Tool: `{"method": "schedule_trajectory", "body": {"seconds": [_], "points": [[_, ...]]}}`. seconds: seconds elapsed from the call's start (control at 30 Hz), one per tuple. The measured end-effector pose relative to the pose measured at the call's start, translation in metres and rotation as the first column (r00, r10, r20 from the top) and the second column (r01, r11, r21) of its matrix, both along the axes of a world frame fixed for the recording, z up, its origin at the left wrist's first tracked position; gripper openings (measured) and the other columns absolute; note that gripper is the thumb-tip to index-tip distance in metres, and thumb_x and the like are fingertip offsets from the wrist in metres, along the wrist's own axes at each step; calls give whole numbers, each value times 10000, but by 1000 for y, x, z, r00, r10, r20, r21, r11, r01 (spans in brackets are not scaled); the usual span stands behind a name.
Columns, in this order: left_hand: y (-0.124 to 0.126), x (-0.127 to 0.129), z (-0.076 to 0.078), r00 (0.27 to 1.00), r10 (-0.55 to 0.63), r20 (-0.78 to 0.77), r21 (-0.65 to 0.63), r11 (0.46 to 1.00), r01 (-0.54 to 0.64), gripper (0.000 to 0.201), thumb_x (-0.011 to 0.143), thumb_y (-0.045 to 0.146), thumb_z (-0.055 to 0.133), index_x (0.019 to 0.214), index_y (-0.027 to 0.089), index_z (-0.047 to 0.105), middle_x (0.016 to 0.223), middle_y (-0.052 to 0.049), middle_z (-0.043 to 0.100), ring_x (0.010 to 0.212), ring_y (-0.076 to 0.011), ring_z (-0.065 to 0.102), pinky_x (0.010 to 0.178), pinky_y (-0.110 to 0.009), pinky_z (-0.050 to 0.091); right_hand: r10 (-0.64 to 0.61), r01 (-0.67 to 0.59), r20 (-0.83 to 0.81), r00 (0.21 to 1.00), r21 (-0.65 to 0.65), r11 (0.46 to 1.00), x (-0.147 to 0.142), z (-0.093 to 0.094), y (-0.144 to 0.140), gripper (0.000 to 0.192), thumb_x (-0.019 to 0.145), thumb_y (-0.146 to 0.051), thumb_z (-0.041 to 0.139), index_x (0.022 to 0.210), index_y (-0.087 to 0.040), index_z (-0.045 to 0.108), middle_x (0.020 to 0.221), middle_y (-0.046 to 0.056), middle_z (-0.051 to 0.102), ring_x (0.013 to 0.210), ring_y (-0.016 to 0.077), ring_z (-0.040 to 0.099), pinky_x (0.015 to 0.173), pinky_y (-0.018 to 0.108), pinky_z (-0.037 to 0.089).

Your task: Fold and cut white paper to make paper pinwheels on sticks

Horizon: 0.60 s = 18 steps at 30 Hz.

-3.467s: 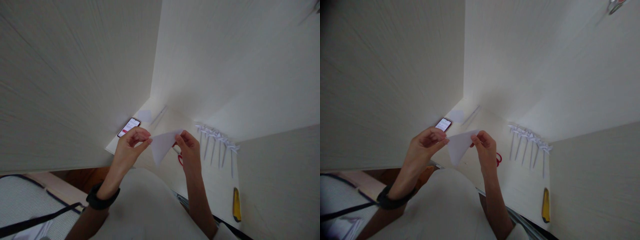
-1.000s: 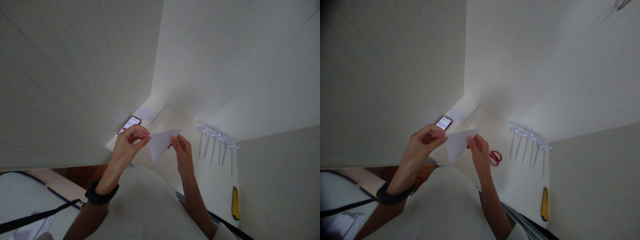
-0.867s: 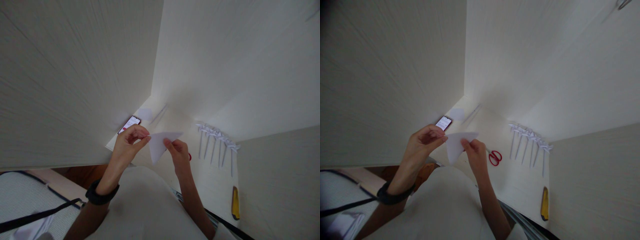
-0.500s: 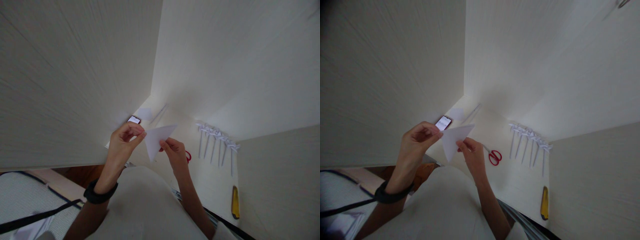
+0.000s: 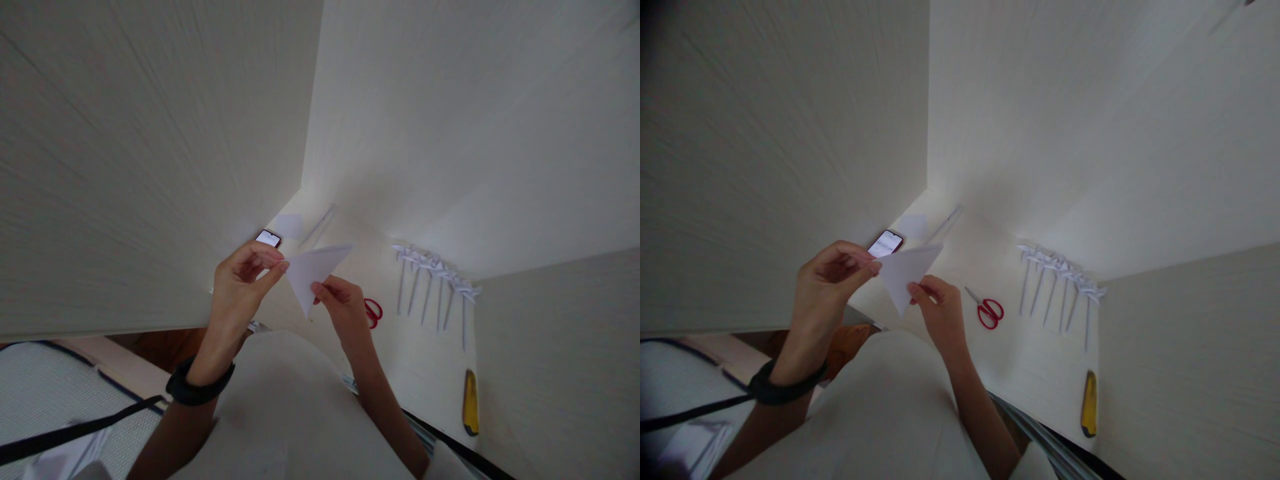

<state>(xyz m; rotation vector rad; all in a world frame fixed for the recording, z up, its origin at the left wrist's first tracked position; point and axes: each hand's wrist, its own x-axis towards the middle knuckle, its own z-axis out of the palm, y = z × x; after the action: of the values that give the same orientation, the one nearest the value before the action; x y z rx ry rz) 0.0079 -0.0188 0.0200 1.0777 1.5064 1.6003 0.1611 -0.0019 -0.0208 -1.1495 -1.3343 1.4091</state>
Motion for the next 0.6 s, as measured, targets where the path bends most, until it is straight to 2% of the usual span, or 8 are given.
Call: {"method": "schedule_trajectory", "body": {"seconds": [0.13, 0.27, 0.33, 0.47, 0.6], "points": [[1, -2, -5, 1000, 17, -12, 8, 1000, -17, 129, 671, 180, 750, 677, 196, 623, 700, 19, 624, 661, -126, 584, 644, -237, 486, -34, 33, 43, 998, 31, 999, 0, -2, -1, 228, 766, -293, 622, 559, -200, 600, 553, -22, 559, 574, 132, 514, 591, 254, 396], [2, -5, -10, 999, 31, -30, 40, 999, -30, 121, 706, 190, 745, 699, 201, 625, 703, 24, 624, 646, -116, 580, 658, -234, 485, 102, -102, 13, 995, -13, 995, -2, -6, -1, 146, 757, -328, 636, 684, -203, 653, 677, 3, 637, 660, 153, 572, 666, 275, 442], [2, -6, -11, 999, 38, -20, 44, 998, -37, 118, 719, 192, 744, 715, 204, 627, 715, 28, 623, 641, -110, 577, 658, -229, 485, 130, -130, 9, 991, -29, 991, -3, -8, -2, 124, 733, -301, 650, 661, -203, 628, 660, -13, 608, 642, 139, 549, 664, 266, 430], [1, -6, -11, 999, 41, -2, 48, 998, -40, 122, 720, 176, 747, 721, 203, 628, 723, 29, 619, 641, -103, 572, 657, -220, 482, 53, -53, 39, 998, 12, 999, -6, -8, -3, 240, 716, -271, 645, 543, -205, 492, 552, -54, 477, 572, 111, 459, 612, 243, 376], [2, -5, -9, 999, 47, -4, 34, 998, -47, 124, 716, 180, 746, 718, 201, 624, 722, 25, 620, 646, -110, 579, 656, -225, 483, 81, -81, 21, 996, 3, 997, -7, -9, -2, 211, 730, -274, 625, 573, -206, 503, 566, -50, 495, 569, 113, 468, 602, 243, 381]]}}
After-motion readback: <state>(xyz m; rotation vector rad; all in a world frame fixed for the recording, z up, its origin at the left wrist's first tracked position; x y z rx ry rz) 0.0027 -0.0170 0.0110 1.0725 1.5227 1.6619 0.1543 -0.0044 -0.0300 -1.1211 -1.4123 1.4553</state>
